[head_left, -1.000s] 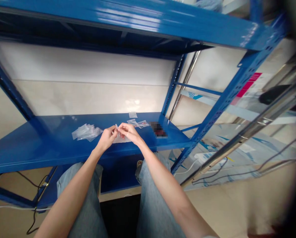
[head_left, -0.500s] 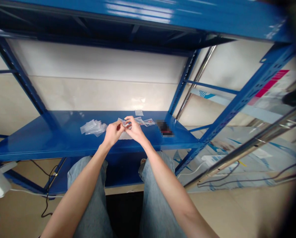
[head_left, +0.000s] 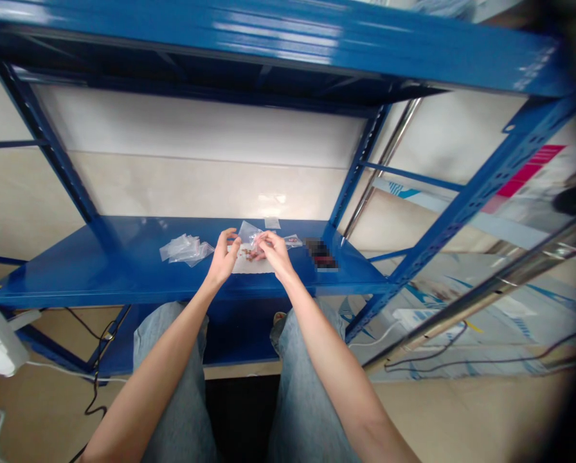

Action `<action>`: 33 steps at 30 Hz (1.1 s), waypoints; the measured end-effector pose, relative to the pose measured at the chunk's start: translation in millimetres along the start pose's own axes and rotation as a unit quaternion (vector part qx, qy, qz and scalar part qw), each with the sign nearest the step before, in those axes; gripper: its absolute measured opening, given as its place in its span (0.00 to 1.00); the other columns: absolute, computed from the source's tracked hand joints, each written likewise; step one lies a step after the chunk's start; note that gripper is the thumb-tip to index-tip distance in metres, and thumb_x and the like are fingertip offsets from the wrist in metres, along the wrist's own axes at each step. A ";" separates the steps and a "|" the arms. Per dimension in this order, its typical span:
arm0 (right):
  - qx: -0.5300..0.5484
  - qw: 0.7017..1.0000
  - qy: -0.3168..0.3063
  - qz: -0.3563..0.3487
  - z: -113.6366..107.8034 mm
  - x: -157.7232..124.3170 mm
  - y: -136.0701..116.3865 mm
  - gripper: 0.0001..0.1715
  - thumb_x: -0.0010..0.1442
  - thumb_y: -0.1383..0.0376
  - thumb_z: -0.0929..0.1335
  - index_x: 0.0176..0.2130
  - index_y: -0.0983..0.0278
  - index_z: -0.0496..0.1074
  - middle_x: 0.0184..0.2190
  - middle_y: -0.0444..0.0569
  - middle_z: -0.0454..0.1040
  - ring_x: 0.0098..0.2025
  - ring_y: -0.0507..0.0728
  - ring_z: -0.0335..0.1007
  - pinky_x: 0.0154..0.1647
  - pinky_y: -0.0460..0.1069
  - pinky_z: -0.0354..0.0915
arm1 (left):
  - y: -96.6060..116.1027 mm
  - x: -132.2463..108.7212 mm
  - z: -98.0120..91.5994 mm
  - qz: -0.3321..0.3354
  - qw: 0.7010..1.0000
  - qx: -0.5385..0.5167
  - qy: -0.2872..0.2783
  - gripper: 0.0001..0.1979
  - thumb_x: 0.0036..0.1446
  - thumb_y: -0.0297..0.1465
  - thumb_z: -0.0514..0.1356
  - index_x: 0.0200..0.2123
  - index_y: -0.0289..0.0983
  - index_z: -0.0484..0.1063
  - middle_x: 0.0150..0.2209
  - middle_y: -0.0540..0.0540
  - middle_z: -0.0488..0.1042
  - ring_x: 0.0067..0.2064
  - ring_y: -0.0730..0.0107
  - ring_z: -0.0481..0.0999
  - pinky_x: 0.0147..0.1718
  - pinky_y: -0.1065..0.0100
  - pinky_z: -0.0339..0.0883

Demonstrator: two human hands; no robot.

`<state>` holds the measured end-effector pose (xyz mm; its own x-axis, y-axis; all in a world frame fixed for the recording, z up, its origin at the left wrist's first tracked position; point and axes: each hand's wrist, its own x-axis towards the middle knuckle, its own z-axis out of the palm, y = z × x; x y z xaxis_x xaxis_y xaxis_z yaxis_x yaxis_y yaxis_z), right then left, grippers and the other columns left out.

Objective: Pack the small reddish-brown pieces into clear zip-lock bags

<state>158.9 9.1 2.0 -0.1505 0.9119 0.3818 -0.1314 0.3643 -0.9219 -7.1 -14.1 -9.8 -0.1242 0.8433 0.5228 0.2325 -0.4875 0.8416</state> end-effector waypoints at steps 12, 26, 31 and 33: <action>0.070 0.994 -0.042 0.072 -13.8 7.6 20.4 0.21 0.50 0.61 0.76 0.44 0.65 0.76 0.25 0.43 0.76 0.22 0.50 0.70 0.24 0.46 0.71 | -14.7 5.3 -11.0 -0.140 0.968 -0.200 -0.054 0.37 0.47 0.46 0.72 0.54 0.30 0.69 0.35 0.37 0.82 0.32 0.60 0.83 0.24 0.69 0.65; 0.278 0.947 0.038 0.157 3.0 34.8 28.3 0.30 0.68 0.42 0.57 0.47 0.59 0.73 0.45 0.56 0.80 0.45 0.63 0.80 0.42 0.61 0.77 | -0.1 49.8 -18.0 -0.011 0.989 -0.042 -0.145 0.22 0.53 0.35 0.67 0.50 0.33 0.73 0.31 0.43 0.82 0.31 0.59 0.83 0.30 0.64 0.75; 0.351 0.916 0.111 0.160 14.1 47.7 46.5 0.29 0.70 0.45 0.54 0.39 0.60 0.72 0.39 0.56 0.80 0.46 0.63 0.79 0.45 0.61 0.77 | 25.4 77.1 -9.3 0.094 0.964 0.145 -0.200 0.19 0.53 0.24 0.62 0.49 0.37 0.78 0.31 0.44 0.82 0.32 0.61 0.81 0.34 0.64 0.71; 0.359 0.910 0.148 0.147 19.1 50.8 52.9 0.26 0.69 0.46 0.55 0.34 0.59 0.69 0.37 0.55 0.80 0.46 0.62 0.79 0.47 0.60 0.76 | 35.5 85.1 -2.9 0.129 0.952 0.185 -0.206 0.21 0.50 0.21 0.63 0.49 0.39 0.79 0.31 0.45 0.81 0.33 0.61 0.80 0.36 0.65 0.69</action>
<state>125.5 71.1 -26.1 -0.0256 0.9997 -0.0060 -0.7498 -0.0232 -0.6612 -12.2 39.7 64.9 0.3550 0.7609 0.5432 0.5376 -0.6415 0.5472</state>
